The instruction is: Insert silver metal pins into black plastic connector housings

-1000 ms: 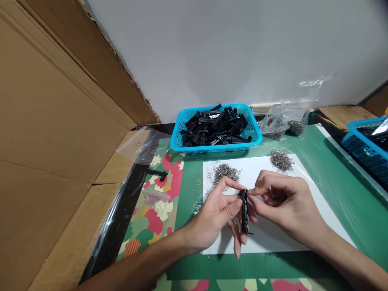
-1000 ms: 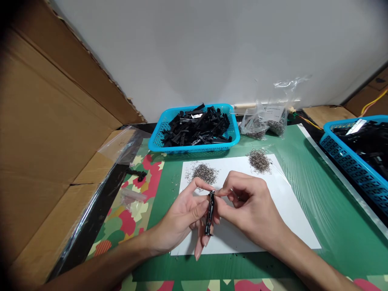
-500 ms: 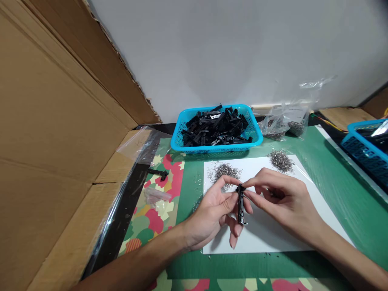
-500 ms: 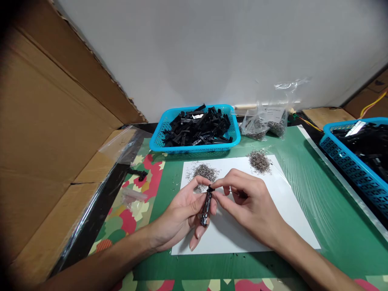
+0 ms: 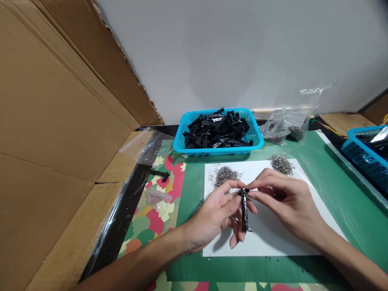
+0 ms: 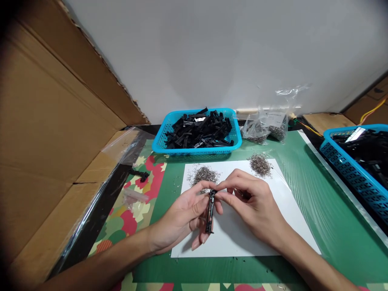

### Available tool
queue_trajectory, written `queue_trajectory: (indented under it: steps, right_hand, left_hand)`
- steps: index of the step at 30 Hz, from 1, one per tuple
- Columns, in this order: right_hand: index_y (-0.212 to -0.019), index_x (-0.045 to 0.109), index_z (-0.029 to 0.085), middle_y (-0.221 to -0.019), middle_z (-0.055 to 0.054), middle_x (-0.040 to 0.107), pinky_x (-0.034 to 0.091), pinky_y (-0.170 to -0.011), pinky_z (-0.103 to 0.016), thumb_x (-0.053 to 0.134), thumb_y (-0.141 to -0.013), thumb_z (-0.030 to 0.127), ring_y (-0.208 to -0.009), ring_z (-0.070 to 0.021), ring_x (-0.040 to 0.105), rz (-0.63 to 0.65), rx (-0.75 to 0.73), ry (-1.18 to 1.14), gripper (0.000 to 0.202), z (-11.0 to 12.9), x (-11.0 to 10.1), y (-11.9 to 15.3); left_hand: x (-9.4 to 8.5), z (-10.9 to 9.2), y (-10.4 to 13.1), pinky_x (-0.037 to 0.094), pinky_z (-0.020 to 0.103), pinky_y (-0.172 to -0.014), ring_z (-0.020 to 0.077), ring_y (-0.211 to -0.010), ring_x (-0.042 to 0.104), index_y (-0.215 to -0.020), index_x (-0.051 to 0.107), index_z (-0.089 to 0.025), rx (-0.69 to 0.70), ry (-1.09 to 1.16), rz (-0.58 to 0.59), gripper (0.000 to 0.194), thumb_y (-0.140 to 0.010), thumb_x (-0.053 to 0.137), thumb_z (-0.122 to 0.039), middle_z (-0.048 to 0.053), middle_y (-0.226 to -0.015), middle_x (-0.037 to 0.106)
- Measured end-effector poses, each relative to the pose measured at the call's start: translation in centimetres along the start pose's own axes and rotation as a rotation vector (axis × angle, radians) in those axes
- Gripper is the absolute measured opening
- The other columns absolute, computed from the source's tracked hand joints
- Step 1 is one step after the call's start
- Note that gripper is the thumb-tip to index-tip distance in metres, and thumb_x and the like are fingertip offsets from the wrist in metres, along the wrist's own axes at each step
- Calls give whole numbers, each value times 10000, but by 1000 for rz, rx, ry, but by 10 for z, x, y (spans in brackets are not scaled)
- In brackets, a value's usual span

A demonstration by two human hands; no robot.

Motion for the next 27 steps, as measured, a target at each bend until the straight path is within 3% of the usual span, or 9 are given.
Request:
queue_trajectory:
  steps: [6,11,15,18,21,23,27]
  right_hand:
    - [-1048,864,280,-829,-32,717,518,-610,-265,775,-973,205,-713,-157,682,30,-69,8,139,10,-2,2]
    - [-1047,856,279,-850,-35,713,523,-637,-268,762,-994,215,-751,-160,677,147,-117,9,126,17,4,3]
    - [-1141,821,301,-804,-5,652,425,-529,-255,787,-981,263,-664,-137,588,222,-81,83,168,14,0,2]
    - [-1170,800,312,-837,-5,634,382,-487,-257,752,-1008,311,-636,-128,544,174,-30,158,169,7,-16,-1]
    - [-1229,774,310,-1028,-49,680,461,-555,-261,639,-1078,322,-806,-163,649,91,-19,252,203,1,-31,-3]
    - [-1273,750,292,-1117,-73,674,520,-650,-278,568,-1110,283,-917,-187,680,58,-95,382,244,3,-34,-3]
    - [-1276,713,178,-1134,-138,683,534,-812,-390,521,-1111,192,-1014,-270,654,39,-421,798,254,22,-21,3]
  left_hand:
    - [-4,-11,1,551,189,-533,118,-579,674,-1209,664,-143,43,-253,-38,409,-1004,751,-486,16,-755,700]
    - [-1,-39,7,570,243,-802,159,-872,712,-1039,844,-145,170,-526,-101,289,-914,869,-405,71,-976,786]
    - [-1,-49,12,599,278,-864,204,-938,774,-1049,873,-178,206,-750,-143,183,-890,887,-267,61,-1005,854]
    - [2,-55,18,612,268,-886,192,-934,806,-1062,868,-199,296,-933,-172,154,-912,846,-172,27,-1010,869]
    - [13,-60,24,627,265,-870,184,-921,821,-1125,840,-190,468,-1124,-165,186,-943,812,-163,30,-1052,867]
    - [19,-64,31,643,279,-835,195,-909,822,-1157,813,-166,610,-1271,-201,208,-949,800,-167,49,-1059,859]
    - [34,-63,40,675,329,-820,230,-900,826,-1178,759,-127,826,-1524,-251,212,-967,733,-125,90,-1060,847]
Point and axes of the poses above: each hand's wrist, its own y-axis away from the middle knuckle, its own x-axis out of the palm, z = x × y, the point moved 10 cm from there along -y, towards the middle knuckle
